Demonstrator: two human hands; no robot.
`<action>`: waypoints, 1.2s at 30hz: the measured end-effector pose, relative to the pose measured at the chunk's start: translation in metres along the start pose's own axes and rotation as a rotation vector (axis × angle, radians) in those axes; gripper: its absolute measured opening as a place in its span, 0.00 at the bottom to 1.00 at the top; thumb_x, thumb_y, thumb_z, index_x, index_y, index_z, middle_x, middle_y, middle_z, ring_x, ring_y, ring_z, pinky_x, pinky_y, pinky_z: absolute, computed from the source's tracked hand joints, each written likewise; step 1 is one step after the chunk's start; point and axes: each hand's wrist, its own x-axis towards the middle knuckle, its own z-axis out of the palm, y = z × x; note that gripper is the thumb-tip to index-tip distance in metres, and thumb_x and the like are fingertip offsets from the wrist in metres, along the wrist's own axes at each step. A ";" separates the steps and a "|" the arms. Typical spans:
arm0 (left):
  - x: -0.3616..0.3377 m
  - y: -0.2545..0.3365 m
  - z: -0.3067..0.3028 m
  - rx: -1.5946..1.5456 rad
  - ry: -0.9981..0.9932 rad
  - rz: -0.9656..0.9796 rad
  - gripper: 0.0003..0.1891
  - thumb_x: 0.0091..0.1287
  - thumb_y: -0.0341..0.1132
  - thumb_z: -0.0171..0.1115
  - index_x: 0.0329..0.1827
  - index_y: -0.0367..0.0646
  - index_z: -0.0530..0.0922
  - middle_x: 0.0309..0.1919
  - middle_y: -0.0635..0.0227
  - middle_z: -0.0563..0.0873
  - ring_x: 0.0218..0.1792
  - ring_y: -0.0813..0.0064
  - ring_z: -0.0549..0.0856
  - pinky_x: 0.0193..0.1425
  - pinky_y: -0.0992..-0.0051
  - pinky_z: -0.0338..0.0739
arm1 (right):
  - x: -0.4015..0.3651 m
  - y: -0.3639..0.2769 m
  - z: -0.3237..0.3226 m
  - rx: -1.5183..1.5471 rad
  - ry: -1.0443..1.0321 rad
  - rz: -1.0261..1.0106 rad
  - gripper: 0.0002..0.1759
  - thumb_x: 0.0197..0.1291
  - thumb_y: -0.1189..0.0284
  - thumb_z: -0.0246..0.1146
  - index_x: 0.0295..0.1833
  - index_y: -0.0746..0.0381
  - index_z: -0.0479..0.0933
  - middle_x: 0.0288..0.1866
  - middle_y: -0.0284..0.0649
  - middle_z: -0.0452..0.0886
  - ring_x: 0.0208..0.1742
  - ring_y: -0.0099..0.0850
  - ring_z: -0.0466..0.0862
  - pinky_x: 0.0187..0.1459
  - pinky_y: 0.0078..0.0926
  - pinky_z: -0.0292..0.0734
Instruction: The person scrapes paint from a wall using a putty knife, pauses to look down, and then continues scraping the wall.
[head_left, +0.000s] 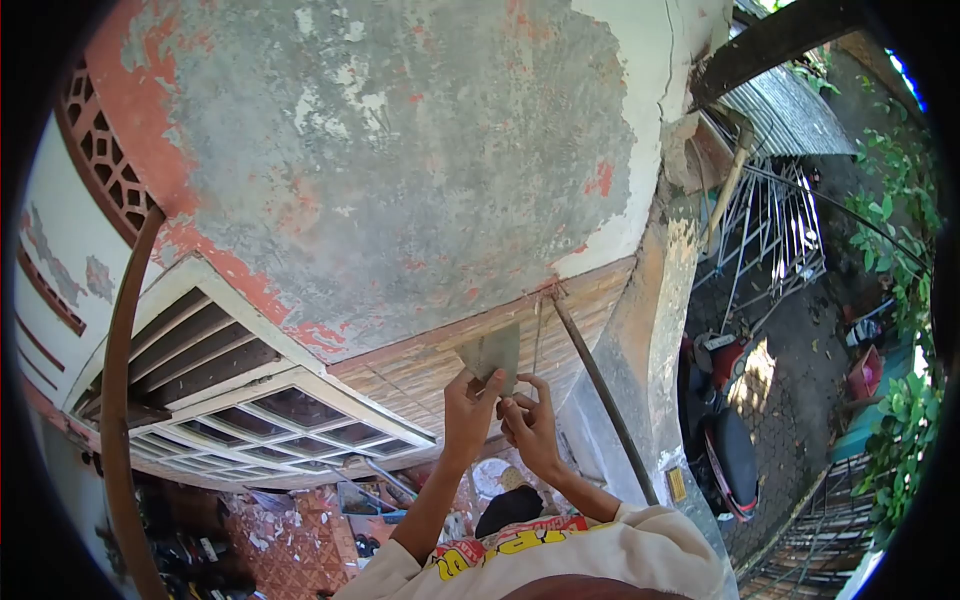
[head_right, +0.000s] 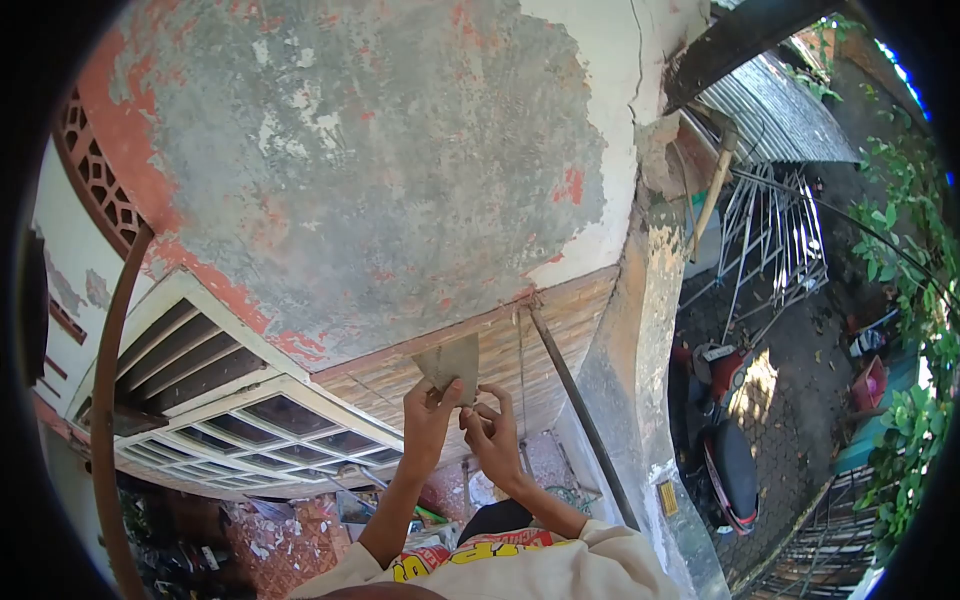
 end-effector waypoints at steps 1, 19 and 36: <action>-0.002 0.000 -0.002 -0.002 -0.010 -0.006 0.13 0.72 0.36 0.63 0.48 0.31 0.80 0.38 0.64 0.87 0.36 0.80 0.83 0.37 0.79 0.77 | -0.002 -0.001 0.001 0.007 -0.006 -0.009 0.21 0.74 0.71 0.56 0.66 0.59 0.56 0.33 0.35 0.77 0.20 0.15 0.67 0.19 0.13 0.58; -0.016 0.030 -0.017 0.158 0.049 0.071 0.11 0.68 0.32 0.66 0.45 0.29 0.81 0.37 0.64 0.88 0.38 0.80 0.85 0.42 0.77 0.79 | -0.010 -0.023 0.008 -0.104 -0.159 -0.106 0.22 0.75 0.72 0.54 0.68 0.58 0.56 0.33 0.36 0.76 0.22 0.14 0.67 0.20 0.12 0.60; 0.160 0.192 0.065 -0.030 -0.223 0.341 0.19 0.66 0.32 0.67 0.57 0.33 0.77 0.42 0.58 0.86 0.37 0.70 0.87 0.37 0.70 0.90 | 0.140 -0.195 0.057 -0.514 0.247 -0.804 0.23 0.71 0.73 0.59 0.70 0.65 0.68 0.25 0.38 0.79 0.23 0.17 0.70 0.24 0.21 0.65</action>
